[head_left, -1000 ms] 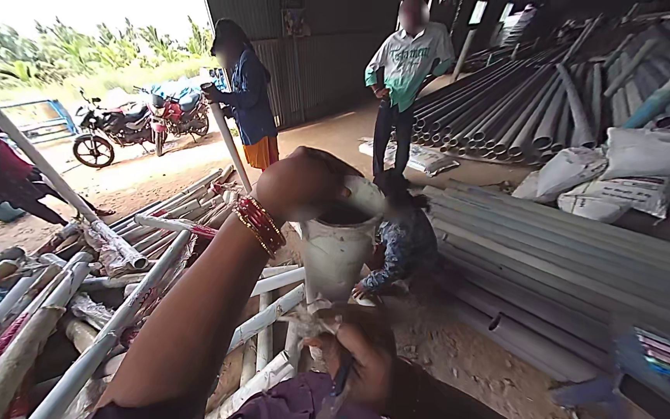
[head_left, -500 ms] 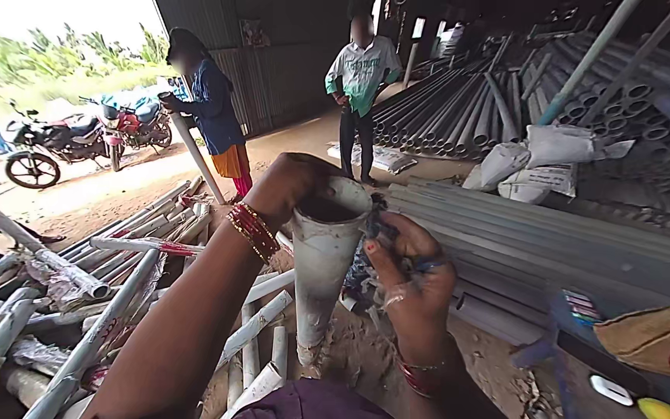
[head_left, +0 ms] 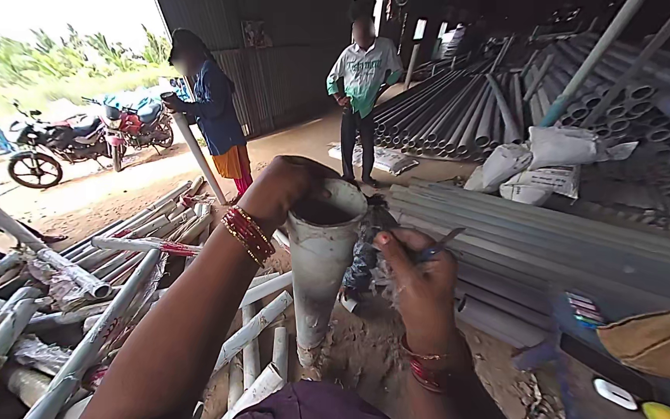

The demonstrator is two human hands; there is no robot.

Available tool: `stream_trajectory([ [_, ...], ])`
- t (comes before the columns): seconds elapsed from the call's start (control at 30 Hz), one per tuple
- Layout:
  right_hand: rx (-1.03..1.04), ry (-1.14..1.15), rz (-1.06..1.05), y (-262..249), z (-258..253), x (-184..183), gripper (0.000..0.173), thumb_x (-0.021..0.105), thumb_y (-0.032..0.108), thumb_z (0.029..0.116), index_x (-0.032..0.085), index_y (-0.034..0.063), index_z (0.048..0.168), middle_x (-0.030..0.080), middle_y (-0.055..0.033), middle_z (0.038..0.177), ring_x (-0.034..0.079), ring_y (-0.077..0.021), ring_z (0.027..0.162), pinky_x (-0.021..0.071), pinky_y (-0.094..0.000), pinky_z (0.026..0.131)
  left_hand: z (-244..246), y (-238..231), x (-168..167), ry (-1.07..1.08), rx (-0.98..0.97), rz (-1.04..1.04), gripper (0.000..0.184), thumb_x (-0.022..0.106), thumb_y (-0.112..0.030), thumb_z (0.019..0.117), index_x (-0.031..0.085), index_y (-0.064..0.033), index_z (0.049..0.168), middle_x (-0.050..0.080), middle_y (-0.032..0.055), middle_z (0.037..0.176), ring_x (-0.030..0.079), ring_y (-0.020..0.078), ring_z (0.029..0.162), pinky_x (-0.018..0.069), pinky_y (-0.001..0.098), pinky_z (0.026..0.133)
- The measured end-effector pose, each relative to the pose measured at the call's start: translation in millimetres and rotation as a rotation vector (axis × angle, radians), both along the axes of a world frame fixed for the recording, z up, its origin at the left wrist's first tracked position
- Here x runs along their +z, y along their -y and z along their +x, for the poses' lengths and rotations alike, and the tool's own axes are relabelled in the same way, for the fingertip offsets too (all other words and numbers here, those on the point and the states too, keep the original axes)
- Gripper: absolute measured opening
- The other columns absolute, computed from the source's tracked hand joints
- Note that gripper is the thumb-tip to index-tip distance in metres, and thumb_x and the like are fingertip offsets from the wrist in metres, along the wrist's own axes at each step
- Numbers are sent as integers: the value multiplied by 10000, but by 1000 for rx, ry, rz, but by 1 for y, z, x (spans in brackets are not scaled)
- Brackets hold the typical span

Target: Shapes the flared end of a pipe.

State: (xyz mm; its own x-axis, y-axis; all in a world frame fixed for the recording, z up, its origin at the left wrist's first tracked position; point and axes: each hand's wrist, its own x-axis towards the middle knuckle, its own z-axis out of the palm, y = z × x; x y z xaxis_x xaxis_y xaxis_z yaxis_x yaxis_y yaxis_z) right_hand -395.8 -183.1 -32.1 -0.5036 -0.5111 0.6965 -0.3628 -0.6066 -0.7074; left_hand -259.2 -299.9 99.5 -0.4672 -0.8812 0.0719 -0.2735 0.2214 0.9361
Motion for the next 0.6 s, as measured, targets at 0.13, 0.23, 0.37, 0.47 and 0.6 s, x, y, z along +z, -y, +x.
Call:
stream_trajectory([
  [0.13,211,-65,-24,-2,12,14,89,648,146,971,686,130,892,609,123,708,545,53,595,476,-123,552,-1,-4,-1,-8,-6,-8,164,657,64,897,746,-38,990,719,32,823,654,78,706,544,256,667],
  [0.23,276,-5,-1,-2,14,26,84,651,74,941,685,121,880,579,95,652,507,23,522,443,-138,484,-2,-4,-1,-14,-27,-14,151,652,56,908,746,-39,979,718,21,801,652,66,685,544,240,652],
  [0.37,366,90,7,-5,11,28,118,627,43,920,717,107,880,584,74,627,499,5,497,438,-150,470,-1,-5,-2,-30,-55,6,169,643,77,901,745,-30,984,720,33,813,658,76,695,549,245,656],
  [0.47,364,101,-29,-8,14,20,132,621,42,905,717,125,869,597,90,646,520,12,519,463,-148,497,0,-7,-2,-39,-74,8,183,640,98,889,740,-20,987,726,38,839,663,76,717,551,239,668],
  [0.6,390,149,66,-14,23,-9,158,604,0,876,699,115,824,625,107,660,533,37,534,462,-138,508,3,-5,-1,-30,-42,-12,196,642,105,881,744,-26,985,726,26,829,662,65,705,549,228,660],
])
